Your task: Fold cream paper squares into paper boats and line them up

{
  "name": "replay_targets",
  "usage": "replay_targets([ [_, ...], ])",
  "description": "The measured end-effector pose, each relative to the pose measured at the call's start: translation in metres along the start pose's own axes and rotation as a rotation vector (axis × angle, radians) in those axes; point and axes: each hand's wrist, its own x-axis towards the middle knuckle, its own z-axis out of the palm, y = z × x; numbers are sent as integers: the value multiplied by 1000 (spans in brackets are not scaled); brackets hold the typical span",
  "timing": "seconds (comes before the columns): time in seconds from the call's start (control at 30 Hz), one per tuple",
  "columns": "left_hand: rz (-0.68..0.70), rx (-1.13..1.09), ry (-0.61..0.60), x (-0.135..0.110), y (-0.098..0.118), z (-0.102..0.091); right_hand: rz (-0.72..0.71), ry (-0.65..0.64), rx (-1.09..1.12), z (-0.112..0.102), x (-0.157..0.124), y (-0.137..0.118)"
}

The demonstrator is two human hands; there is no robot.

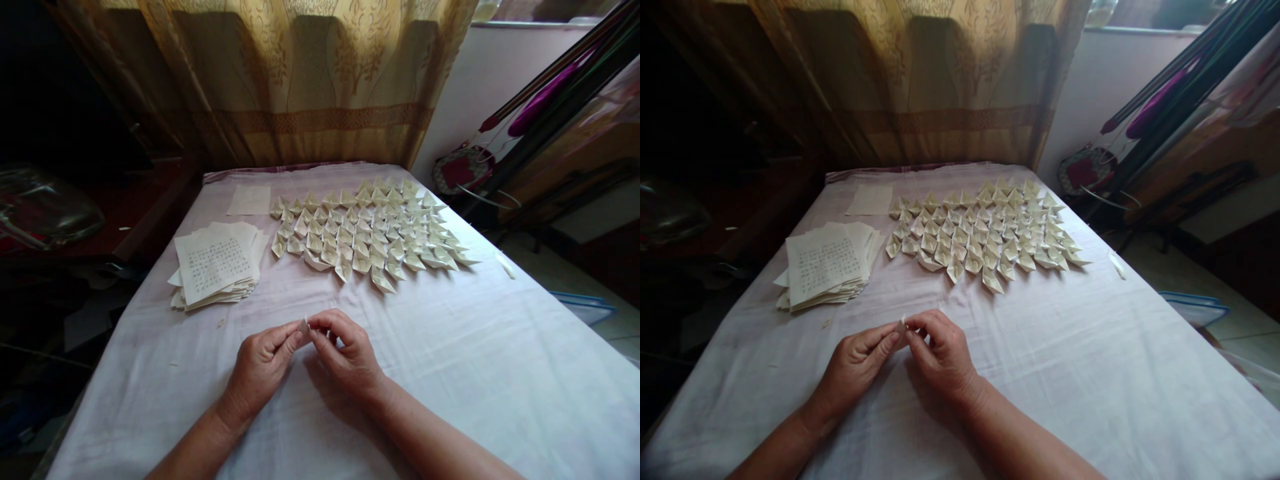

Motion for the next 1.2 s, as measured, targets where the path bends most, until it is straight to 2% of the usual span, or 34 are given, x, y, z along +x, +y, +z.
replay_targets([
  [0.3,103,122,33,-3,-7,1,19,-13,-21,-2,0,0],
  [0.5,118,164,18,-4,-8,3,39,-49,-83,-3,0,-1],
  [0.67,70,207,14,-5,-4,3,-24,-66,-120,-4,1,-2],
  [0.87,69,205,17,-5,-4,3,-8,-64,-141,-3,-1,-1],
  [1.03,66,196,-26,-6,-3,3,-29,-42,-125,-3,-1,-1],
  [1.2,8,137,-69,-7,-2,3,-42,-61,-101,-4,0,-2],
])
